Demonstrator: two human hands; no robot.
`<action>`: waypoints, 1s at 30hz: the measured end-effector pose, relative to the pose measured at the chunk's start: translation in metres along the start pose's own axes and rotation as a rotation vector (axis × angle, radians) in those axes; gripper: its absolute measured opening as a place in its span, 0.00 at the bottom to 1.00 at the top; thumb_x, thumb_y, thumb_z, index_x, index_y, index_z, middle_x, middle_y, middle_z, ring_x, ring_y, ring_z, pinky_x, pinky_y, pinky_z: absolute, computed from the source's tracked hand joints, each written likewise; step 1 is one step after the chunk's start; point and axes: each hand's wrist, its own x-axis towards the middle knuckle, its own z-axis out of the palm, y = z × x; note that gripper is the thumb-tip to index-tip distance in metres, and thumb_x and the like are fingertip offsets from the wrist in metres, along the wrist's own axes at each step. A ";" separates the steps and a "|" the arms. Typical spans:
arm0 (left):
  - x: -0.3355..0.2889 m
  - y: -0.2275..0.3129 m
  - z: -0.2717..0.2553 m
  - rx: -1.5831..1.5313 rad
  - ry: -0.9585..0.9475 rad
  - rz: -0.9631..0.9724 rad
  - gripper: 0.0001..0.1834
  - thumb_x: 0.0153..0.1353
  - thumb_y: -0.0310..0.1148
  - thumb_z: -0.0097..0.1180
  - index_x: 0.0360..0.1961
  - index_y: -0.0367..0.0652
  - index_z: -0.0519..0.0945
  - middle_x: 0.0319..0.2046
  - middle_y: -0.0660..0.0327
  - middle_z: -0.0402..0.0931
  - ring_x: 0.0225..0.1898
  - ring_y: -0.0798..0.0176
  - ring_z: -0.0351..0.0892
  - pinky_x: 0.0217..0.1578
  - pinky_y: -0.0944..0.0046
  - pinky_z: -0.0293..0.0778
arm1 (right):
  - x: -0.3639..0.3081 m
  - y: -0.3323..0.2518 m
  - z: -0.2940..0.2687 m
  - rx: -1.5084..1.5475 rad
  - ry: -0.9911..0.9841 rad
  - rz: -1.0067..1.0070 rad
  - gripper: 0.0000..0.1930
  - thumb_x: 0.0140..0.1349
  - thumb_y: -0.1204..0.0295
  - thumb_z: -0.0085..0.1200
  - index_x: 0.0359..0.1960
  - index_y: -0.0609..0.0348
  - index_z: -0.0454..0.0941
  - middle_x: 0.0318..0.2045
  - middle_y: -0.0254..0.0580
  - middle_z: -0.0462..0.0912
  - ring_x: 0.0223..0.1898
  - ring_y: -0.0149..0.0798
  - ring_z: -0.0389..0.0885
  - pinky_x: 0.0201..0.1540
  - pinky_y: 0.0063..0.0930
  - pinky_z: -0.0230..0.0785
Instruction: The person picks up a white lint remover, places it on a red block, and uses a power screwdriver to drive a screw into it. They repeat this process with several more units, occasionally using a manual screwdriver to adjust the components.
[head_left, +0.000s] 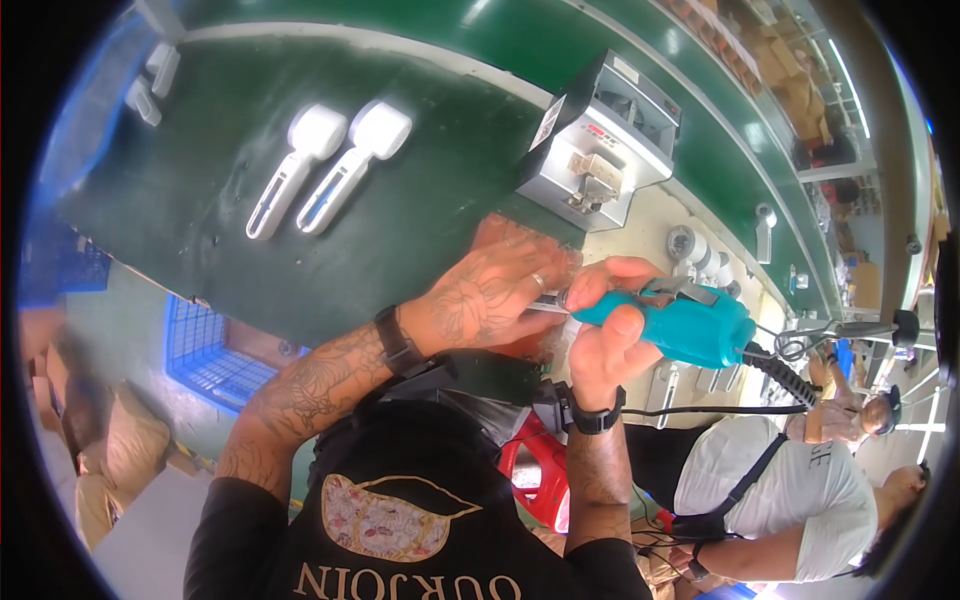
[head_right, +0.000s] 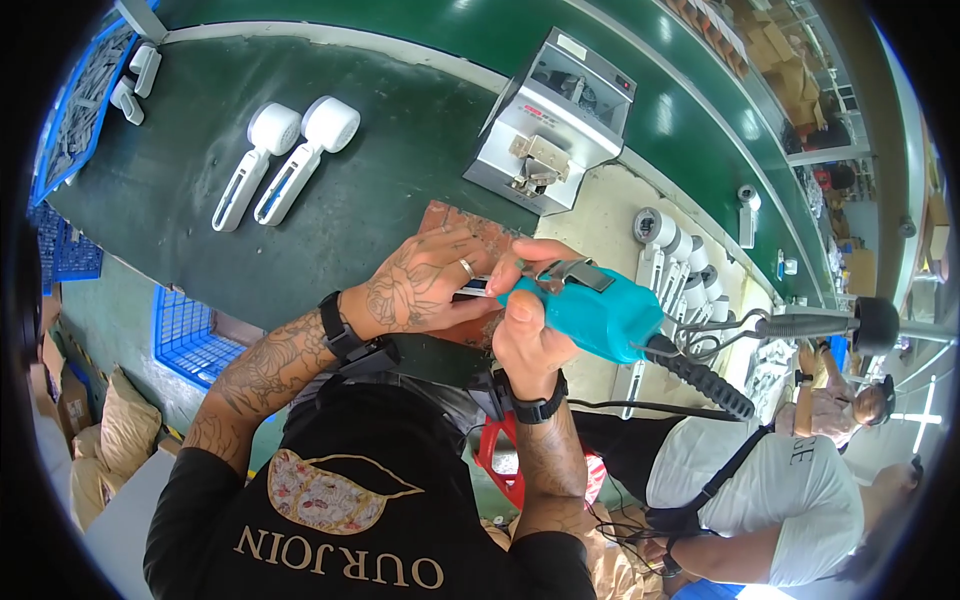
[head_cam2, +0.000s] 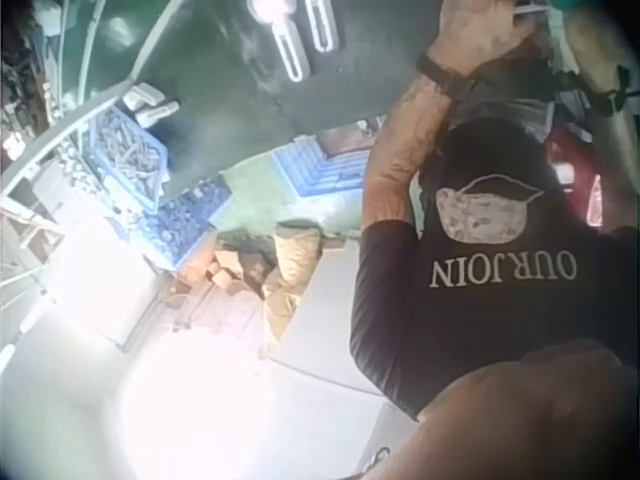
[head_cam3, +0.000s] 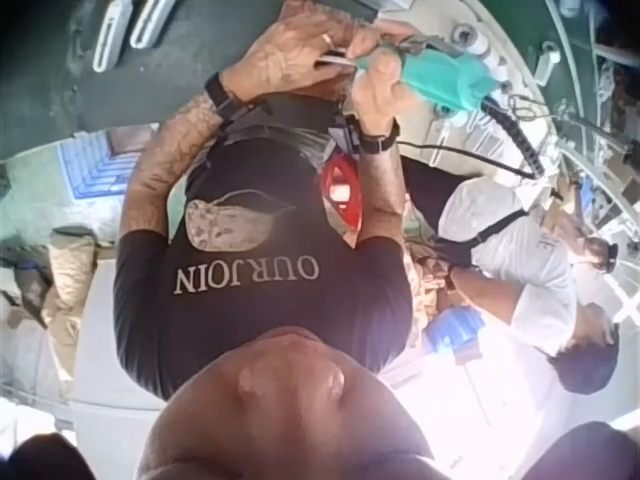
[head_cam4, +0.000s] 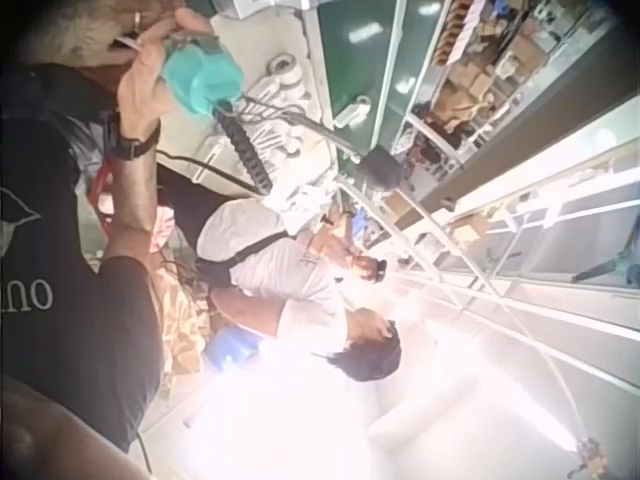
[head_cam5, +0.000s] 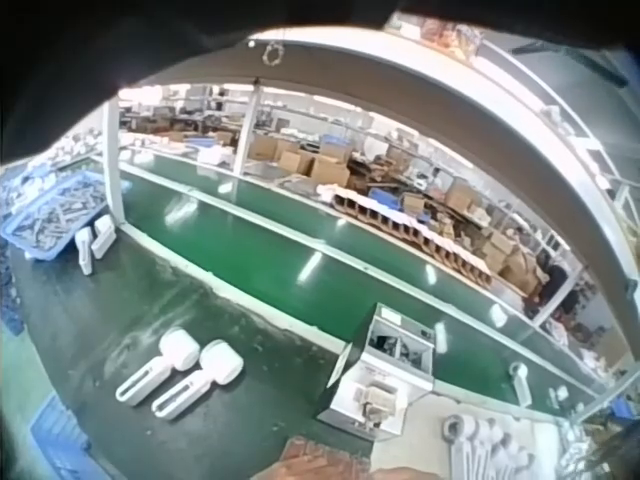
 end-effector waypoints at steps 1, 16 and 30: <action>0.001 0.000 -0.001 -0.003 -0.002 -0.001 0.18 0.50 0.36 0.72 0.39 0.40 0.79 0.39 0.56 0.79 0.43 0.50 0.80 0.44 0.53 0.77 | 0.000 0.001 0.001 0.007 0.015 -0.018 0.35 0.63 0.43 0.63 0.50 0.68 0.72 0.25 0.43 0.77 0.26 0.38 0.76 0.30 0.31 0.70; 0.006 -0.002 0.000 -0.016 -0.170 -0.090 0.23 0.56 0.42 0.67 0.51 0.43 0.80 0.50 0.53 0.78 0.56 0.48 0.75 0.57 0.49 0.71 | 0.052 -0.018 -0.009 0.013 0.053 -0.135 0.34 0.71 0.40 0.47 0.49 0.67 0.72 0.21 0.39 0.70 0.22 0.35 0.69 0.28 0.32 0.63; 0.009 -0.006 0.000 0.083 -0.257 -0.037 0.27 0.61 0.49 0.63 0.54 0.42 0.78 0.47 0.55 0.76 0.51 0.51 0.73 0.55 0.51 0.69 | 0.118 0.040 -0.003 -0.243 0.046 -0.199 0.17 0.77 0.59 0.45 0.44 0.63 0.76 0.23 0.35 0.79 0.26 0.29 0.76 0.30 0.23 0.66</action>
